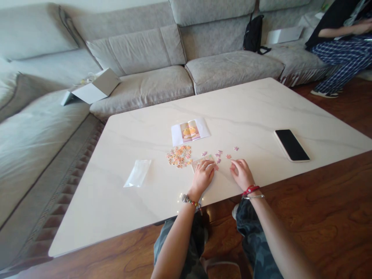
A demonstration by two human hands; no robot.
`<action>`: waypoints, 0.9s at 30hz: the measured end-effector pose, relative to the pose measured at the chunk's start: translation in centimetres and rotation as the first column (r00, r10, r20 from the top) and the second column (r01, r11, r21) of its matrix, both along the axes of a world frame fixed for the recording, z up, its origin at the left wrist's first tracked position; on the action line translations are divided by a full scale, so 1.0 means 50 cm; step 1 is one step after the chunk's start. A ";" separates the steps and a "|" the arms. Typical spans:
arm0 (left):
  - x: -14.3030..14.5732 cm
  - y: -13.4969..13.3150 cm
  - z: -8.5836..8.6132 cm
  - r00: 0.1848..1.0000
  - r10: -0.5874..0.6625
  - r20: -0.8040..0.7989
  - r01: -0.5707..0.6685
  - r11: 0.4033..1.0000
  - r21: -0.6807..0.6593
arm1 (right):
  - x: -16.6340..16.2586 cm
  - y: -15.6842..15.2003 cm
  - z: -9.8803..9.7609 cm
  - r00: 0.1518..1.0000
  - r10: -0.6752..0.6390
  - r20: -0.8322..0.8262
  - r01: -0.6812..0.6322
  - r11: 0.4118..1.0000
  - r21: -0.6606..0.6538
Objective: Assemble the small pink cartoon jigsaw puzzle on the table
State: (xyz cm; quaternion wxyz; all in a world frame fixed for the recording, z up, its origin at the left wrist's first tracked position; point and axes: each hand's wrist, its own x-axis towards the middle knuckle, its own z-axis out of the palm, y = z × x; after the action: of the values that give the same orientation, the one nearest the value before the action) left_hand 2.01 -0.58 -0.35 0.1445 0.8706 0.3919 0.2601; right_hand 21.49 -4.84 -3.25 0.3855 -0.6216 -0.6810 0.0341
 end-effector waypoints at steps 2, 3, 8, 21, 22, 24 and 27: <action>0.007 0.000 0.003 1.000 -0.017 -0.018 0.017 1.000 -0.012 | -0.005 0.001 -0.003 0.999 0.019 -0.038 -0.020 1.000 -0.021; 0.009 0.000 0.003 0.999 -0.026 -0.022 0.026 1.000 -0.018 | -0.007 0.001 -0.003 0.998 0.026 -0.049 -0.028 0.999 -0.029; 0.014 -0.002 -0.004 0.995 -0.085 -0.047 0.084 0.996 -0.034 | -0.009 0.003 0.004 0.998 0.007 -0.055 -0.009 0.999 -0.039; 0.020 0.000 -0.003 0.991 -0.121 -0.057 0.119 0.992 -0.039 | -0.008 0.006 0.012 0.989 -0.045 -0.141 0.038 0.998 -0.051; 0.019 0.000 -0.004 0.991 -0.120 -0.059 0.118 0.992 -0.039 | -0.007 0.006 0.011 0.988 -0.058 -0.140 0.051 0.997 -0.052; 0.017 0.000 -0.006 0.991 -0.116 -0.061 0.114 0.993 -0.036 | -0.006 0.006 0.010 0.990 -0.089 -0.111 0.085 0.995 -0.043; 0.013 0.001 -0.009 0.992 -0.105 -0.063 0.103 0.994 -0.034 | -0.002 0.005 0.011 0.989 -0.145 -0.040 0.146 0.989 -0.001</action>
State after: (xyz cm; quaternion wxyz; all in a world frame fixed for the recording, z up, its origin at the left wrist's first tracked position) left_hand 2.64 -0.55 -0.81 0.1581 0.8956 0.3542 0.2178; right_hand 21.40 -4.60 -2.70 0.4011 -0.6685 -0.6260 0.0178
